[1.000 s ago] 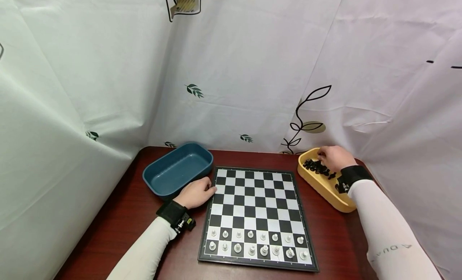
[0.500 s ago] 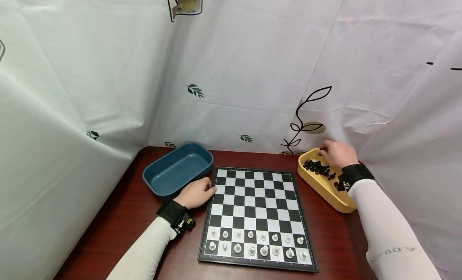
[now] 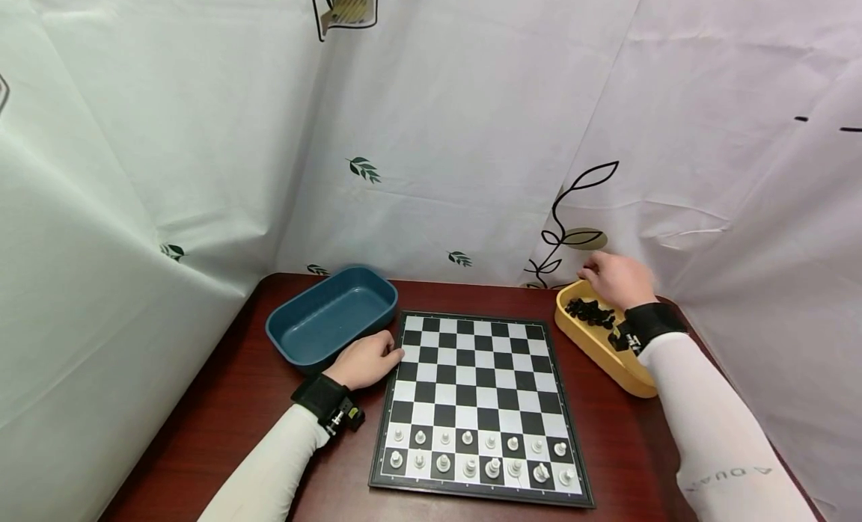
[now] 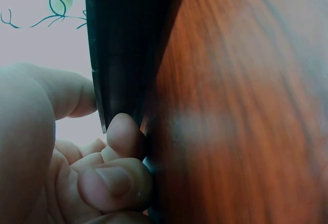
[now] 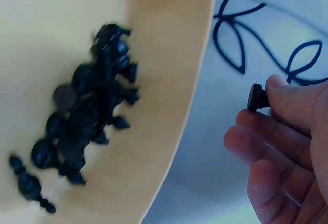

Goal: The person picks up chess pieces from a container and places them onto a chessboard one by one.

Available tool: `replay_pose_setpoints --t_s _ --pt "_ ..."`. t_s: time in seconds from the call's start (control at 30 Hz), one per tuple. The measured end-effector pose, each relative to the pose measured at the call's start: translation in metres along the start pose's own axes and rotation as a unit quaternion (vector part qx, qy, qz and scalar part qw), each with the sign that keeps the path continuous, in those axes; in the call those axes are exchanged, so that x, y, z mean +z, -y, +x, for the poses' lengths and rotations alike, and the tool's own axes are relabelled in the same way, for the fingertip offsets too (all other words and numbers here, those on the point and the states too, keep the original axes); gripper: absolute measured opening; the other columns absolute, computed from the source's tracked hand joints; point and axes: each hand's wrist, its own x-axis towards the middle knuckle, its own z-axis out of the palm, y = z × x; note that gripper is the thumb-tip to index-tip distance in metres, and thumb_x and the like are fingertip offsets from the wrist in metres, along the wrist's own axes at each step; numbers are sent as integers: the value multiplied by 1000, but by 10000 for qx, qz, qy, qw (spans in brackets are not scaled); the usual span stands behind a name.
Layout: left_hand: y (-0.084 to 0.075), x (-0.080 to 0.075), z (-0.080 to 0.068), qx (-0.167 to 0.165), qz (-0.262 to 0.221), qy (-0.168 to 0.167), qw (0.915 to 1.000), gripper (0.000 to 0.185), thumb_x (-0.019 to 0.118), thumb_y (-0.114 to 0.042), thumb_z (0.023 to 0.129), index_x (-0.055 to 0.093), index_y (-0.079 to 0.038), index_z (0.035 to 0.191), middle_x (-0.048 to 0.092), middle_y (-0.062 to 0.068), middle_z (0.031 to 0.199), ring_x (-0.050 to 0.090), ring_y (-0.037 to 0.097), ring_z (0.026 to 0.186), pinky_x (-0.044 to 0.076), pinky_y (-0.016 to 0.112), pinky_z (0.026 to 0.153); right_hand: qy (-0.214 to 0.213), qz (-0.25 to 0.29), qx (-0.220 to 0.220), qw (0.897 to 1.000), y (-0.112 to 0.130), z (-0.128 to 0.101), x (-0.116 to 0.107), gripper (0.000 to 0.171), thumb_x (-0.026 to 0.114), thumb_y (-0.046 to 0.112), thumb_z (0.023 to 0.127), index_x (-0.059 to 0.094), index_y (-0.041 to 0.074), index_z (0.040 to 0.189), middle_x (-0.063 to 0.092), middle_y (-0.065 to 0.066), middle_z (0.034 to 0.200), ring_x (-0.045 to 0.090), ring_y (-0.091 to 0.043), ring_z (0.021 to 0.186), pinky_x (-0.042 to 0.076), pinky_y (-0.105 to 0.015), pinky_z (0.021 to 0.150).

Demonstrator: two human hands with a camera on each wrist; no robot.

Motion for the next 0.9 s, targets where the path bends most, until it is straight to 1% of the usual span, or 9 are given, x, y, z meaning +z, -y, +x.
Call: replay_pose_setpoints --t_s 0.17,0.27,0.47,0.7,0.8,0.9 --pt "-1 -1 -1 0 -12 -22 10000 29 67 -37 110 59 -20 88 55 -3 73 53 15 63 41 36 62 -254 41 -294 9992 19 1 -1 18 82 23 102 76 5 104 79 -15 90 74 -42 79 55 -62 69" --pt "0 -1 -1 2 -27 -25 10000 29 67 -37 110 59 -20 88 56 -3 73 53 15 63 42 36 62 -309 81 -394 9987 29 3 0 17 82 22 101 77 6 103 80 -15 89 74 -41 78 54 -61 67" --pt "-1 -1 0 33 -47 13 10000 30 67 -38 110 60 -20 87 56 -3 73 53 15 62 42 35 61 -232 111 -420 9988 45 6 5 16 81 23 102 75 8 103 79 -13 89 72 -38 75 54 -60 65" --pt "-1 -2 0 49 -81 -6 10000 30 66 -38 110 60 -20 87 56 -3 72 53 15 62 41 35 61 -177 168 -553 9982 68 9 13 15 82 23 103 77 9 103 76 -6 83 68 -28 68 52 -52 62" --pt "0 -1 0 41 -69 20 10000 30 66 -38 111 60 -20 88 56 -3 72 53 15 62 41 35 61 -167 135 -679 9975 80 9 18 16 82 23 102 76 8 103 76 -7 83 67 -27 67 52 -51 61" --pt "0 -1 0 39 -74 34 10000 30 66 -39 111 60 -20 88 56 -3 72 53 15 62 41 35 61 -155 175 -773 9967 92 8 23 18 83 25 102 77 8 105 78 -9 87 69 -28 70 54 -51 64"
